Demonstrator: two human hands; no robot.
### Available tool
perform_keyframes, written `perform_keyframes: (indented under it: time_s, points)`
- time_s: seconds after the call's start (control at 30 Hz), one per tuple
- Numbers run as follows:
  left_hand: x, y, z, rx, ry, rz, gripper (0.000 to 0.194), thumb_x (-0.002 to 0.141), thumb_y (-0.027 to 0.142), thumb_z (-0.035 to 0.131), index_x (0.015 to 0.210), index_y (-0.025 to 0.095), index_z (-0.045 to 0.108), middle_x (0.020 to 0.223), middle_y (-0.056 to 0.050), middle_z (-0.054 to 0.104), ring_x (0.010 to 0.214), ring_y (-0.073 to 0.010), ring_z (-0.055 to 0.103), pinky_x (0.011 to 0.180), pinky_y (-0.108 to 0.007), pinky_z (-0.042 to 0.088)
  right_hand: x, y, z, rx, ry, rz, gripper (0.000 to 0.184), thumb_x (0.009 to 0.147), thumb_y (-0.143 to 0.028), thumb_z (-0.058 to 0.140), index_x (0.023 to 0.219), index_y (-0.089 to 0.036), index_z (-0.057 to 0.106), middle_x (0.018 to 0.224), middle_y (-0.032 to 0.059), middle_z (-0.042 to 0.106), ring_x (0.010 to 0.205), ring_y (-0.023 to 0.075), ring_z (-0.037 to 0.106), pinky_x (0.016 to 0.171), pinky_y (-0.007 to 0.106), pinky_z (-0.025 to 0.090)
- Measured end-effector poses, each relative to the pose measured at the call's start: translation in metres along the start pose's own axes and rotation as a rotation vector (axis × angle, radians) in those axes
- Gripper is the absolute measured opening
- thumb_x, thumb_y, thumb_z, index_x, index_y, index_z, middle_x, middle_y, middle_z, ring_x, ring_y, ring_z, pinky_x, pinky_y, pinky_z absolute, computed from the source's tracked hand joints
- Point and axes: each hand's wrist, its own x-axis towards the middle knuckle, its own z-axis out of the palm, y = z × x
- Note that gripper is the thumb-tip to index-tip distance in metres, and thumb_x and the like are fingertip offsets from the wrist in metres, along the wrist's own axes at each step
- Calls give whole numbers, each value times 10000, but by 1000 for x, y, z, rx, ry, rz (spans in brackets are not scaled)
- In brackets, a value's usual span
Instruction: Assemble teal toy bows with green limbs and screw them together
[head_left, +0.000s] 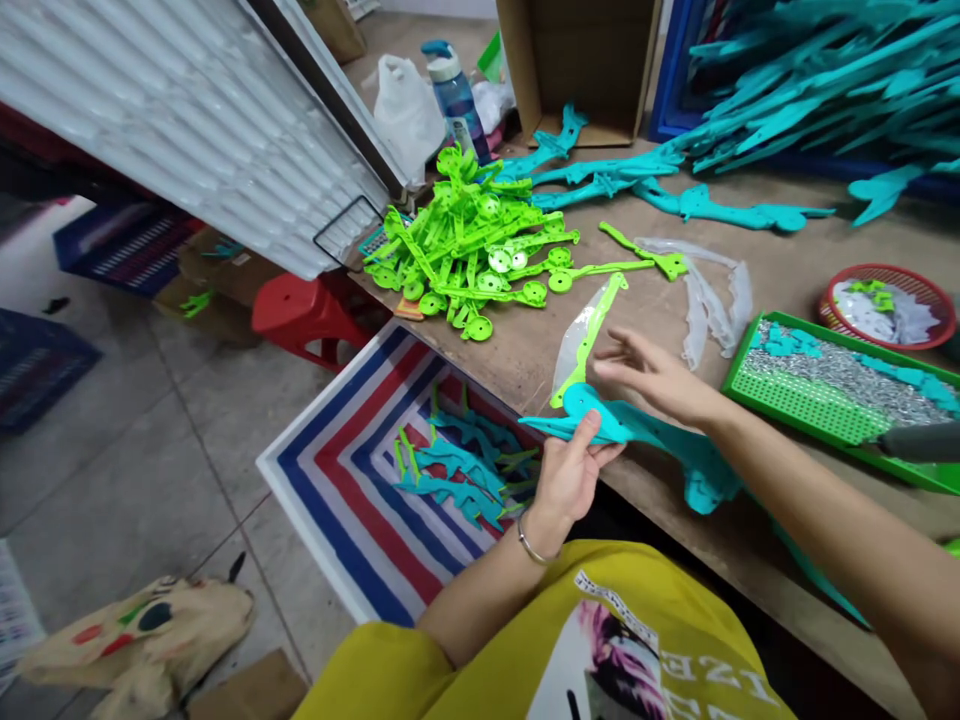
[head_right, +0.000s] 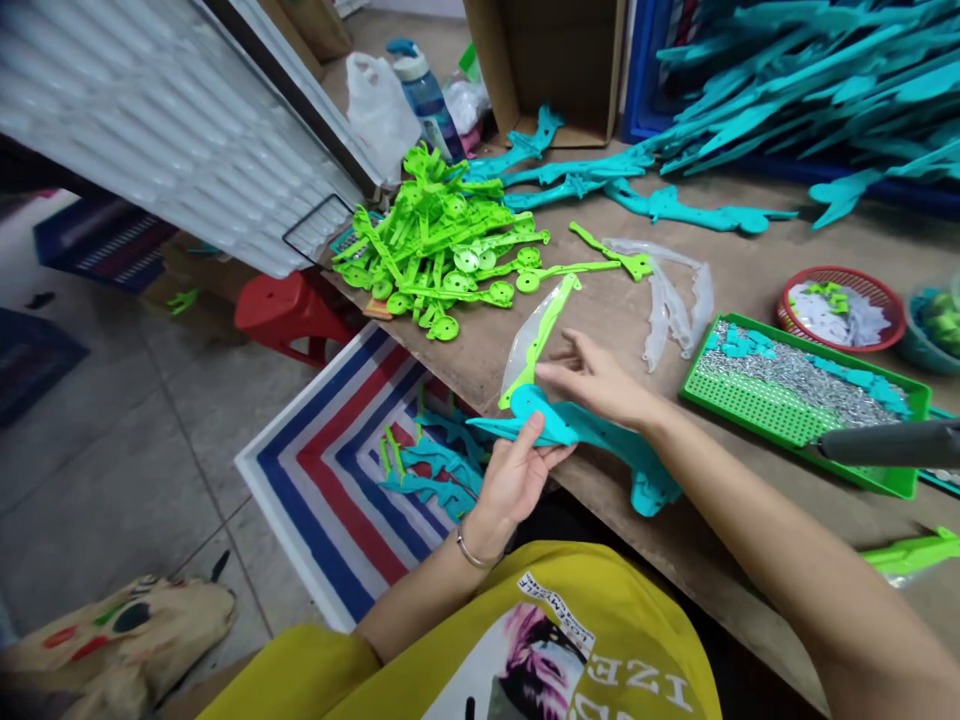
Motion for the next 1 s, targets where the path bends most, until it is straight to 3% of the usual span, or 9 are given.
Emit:
perform_keyframes:
  time_s: [0.1,0.17,0.3,0.5,0.6,0.67,0.77,0.87,1.0]
  points:
    - [-5,-3,-2,9,-1,-8,417,627,432,904,869,145,721,873,-46,773,824,-212,737,886,-445,576,37,-8,23,160,-24,95,479,807,-577,690,1054,-182,578,899,58,663,794,186,611,693,344,523]
    - [-6,-2,-3,20,-5,-25,420,611,419,914,869,145,727,862,-44,772,812,-207,734,877,-436,581,46,-10,38,147,9,110,435,766,-522,741,971,-186,557,813,11,615,739,158,557,666,314,491]
    - [-8,-1,-6,84,-58,-118,419,569,414,931,795,127,724,781,-48,756,776,-218,728,849,-441,592,40,-8,50,-157,-69,72,376,717,-368,793,937,-167,564,892,9,609,791,143,516,736,294,474]
    - [-7,-13,-1,55,-72,-116,400,601,388,914,866,166,715,830,-23,763,797,-205,728,866,-435,583,35,-8,44,-414,-164,81,393,781,-373,772,1047,-136,603,1042,70,666,893,183,572,836,328,486]
    - [-1,-13,3,19,-48,-70,398,589,342,918,880,182,699,845,-3,764,771,-180,716,832,-411,590,24,-10,22,-340,-165,78,391,908,-444,632,1116,-113,619,1068,97,691,934,200,613,865,354,510]
    - [5,-11,4,13,-25,-56,375,604,324,906,878,182,692,839,-1,765,769,-175,717,825,-403,594,3,-13,-7,-226,-154,84,459,956,-497,543,1204,-116,613,1099,111,704,959,206,642,873,365,536]
    - [13,-10,3,26,-25,-46,340,651,351,878,870,171,690,858,-20,771,805,-174,728,821,-373,603,-49,-15,-61,-166,-115,123,526,930,-525,580,1299,-151,613,1206,122,702,1032,226,667,944,395,543]
    - [20,-6,5,37,-44,-23,352,662,382,874,876,168,695,874,-31,774,828,-176,733,797,-340,614,-110,-7,-102,-291,-125,236,529,866,-527,666,1287,-205,667,1296,96,683,1165,269,637,1051,433,489]
    - [30,4,16,71,-76,80,399,658,445,881,880,175,687,856,-20,764,806,-166,725,817,-340,615,-163,12,-116,-225,-230,346,601,779,-490,758,1304,-214,657,1186,64,719,1029,244,670,888,372,550]
